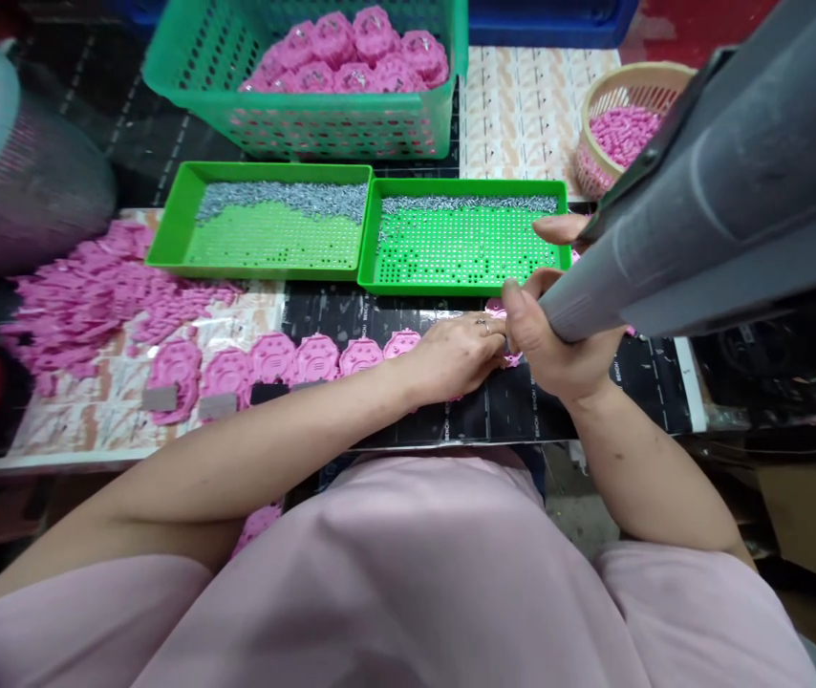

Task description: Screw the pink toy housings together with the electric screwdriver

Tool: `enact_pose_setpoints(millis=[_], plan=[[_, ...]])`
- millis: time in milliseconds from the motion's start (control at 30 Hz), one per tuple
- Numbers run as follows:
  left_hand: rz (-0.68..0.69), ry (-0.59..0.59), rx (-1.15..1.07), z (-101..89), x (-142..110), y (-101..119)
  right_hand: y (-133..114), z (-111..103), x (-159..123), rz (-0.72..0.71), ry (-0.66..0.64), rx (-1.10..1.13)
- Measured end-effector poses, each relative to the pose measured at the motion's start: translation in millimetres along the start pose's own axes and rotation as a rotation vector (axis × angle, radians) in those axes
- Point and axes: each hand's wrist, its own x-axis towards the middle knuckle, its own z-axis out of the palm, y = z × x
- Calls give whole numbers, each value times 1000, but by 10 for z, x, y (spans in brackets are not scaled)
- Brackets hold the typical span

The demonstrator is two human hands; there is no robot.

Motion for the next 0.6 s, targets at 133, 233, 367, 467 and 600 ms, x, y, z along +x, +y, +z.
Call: enact_pose_setpoints(millis=[133, 233, 367, 467, 600], plan=[[2, 19, -75, 9, 6, -22, -103, 27, 15, -154, -22, 109], [12, 113, -173, 13, -3, -43, -228, 37, 19, -121, -21, 133], [12, 214, -241, 25, -31, -53, -334, 38, 31, -85, -74, 138], [22, 273, -260, 46, -51, -55, -403, 38, 44, -87, -111, 167], [27, 362, -239, 65, -82, -48, -452, 47, 37, -124, -143, 157]])
